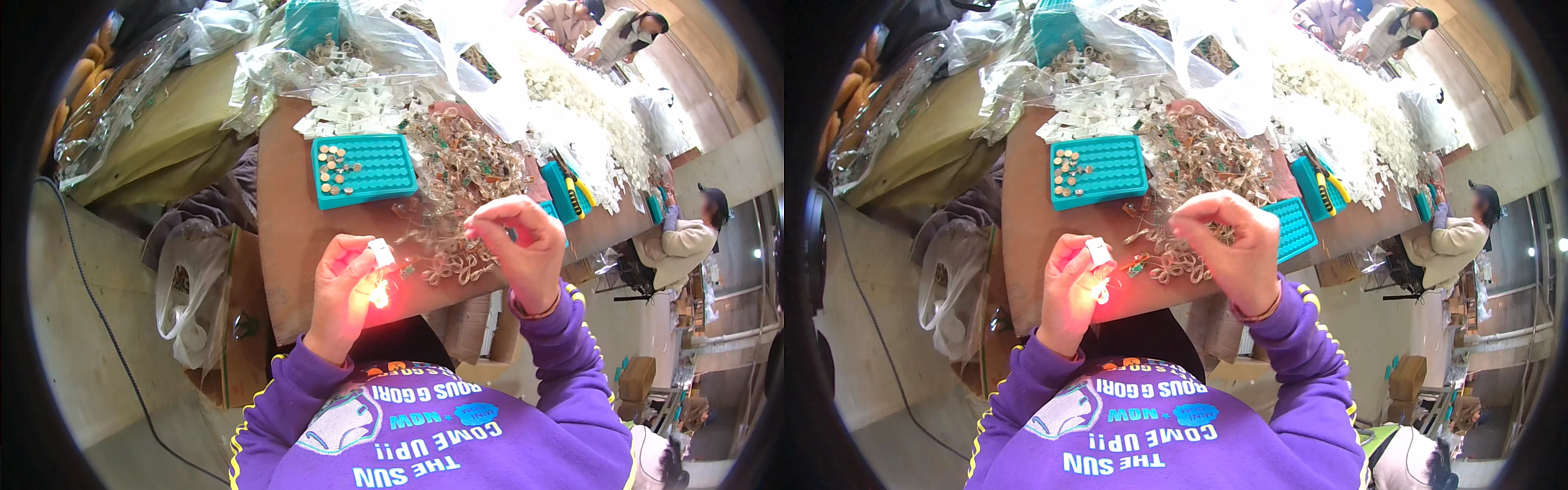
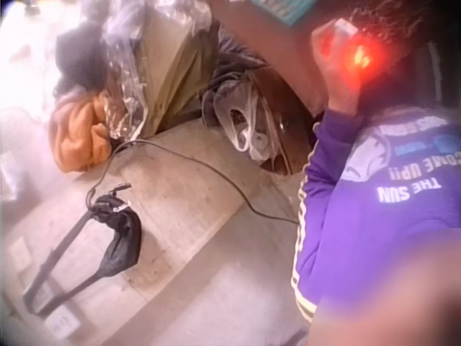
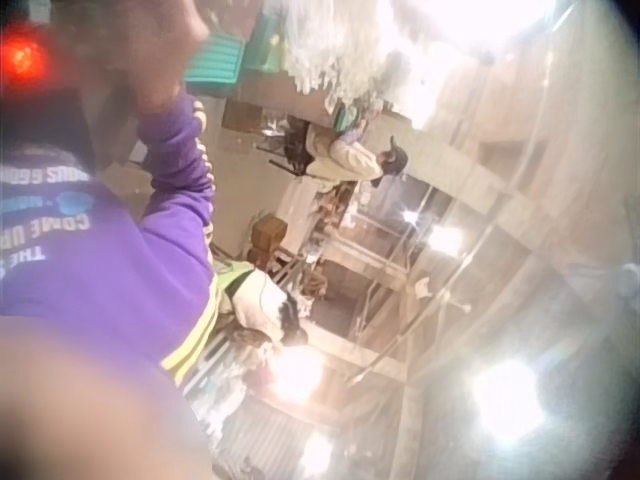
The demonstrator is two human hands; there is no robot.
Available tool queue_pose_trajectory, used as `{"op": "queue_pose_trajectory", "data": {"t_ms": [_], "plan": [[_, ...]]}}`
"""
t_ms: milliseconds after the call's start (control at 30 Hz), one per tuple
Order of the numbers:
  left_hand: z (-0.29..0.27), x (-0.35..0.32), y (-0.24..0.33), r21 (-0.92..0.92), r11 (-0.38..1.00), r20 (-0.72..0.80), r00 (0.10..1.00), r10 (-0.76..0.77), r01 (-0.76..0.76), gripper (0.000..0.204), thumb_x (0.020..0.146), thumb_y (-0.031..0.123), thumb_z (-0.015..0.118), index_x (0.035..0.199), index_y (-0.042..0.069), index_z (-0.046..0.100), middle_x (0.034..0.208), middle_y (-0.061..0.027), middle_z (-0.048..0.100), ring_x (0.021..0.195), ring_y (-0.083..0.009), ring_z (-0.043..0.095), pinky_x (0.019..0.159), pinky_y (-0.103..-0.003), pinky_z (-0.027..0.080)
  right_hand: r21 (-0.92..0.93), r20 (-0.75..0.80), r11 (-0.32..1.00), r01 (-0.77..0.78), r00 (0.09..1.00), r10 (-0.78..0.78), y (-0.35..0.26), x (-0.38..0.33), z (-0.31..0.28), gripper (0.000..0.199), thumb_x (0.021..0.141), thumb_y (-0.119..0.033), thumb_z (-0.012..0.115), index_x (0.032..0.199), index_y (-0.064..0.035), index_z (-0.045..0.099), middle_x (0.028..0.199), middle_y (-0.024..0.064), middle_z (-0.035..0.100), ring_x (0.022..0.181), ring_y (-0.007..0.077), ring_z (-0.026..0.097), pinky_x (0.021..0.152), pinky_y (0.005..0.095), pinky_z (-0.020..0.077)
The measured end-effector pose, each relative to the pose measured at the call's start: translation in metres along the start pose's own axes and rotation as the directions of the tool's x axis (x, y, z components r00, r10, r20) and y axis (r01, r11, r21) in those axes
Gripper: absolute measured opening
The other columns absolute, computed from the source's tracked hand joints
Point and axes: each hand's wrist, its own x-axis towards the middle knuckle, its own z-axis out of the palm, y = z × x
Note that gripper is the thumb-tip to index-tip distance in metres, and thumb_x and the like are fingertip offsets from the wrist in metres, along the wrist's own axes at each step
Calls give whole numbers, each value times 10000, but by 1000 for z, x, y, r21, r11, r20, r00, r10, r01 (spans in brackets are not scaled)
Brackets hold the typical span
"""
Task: The person inserts small round components into white plastic LED light sockets and then tests each assembled unit by pressing a button to confirm the red LED illuminates. The person repeats this process for multiple units, placing finished sockets on the table.
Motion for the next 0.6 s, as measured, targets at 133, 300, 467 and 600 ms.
{"op": "queue_pose_trajectory", "data": {"t_ms": [133,300,467,600], "plan": [[0,0,1,1,1000,-27,999,-21,21,182,935,79,594,1110,40,563,1042,-116,630,978,-215,627,863,-380,515,174,-31,970,-167,984,175,-12,-18,24,91,808,68,696,893,43,676,838,74,693,743,102,651,660,227,519],[0,-1,1,-63,998,49,999,-14,17,183,940,43,576,1122,38,559,1082,-95,621,1033,-210,620,915,-386,510,212,-16,951,-224,973,232,-4,-33,49,117,830,66,681,945,47,690,881,69,691,761,103,650,701,226,512],[1,0,1,-77,997,51,999,6,-2,136,938,51,590,1073,45,577,1065,-87,638,1011,-197,631,904,-383,522,323,144,857,-402,916,376,8,-30,53,59,899,57,600,953,36,608,928,113,678,849,157,665,797,275,542],[3,0,2,-54,999,47,999,-2,5,129,939,57,591,1067,44,580,1061,-75,643,987,-171,638,891,-373,533,395,266,796,-459,886,380,15,-22,49,77,949,-83,592,936,-8,586,856,53,623,750,98,576,695,240,464]]}}
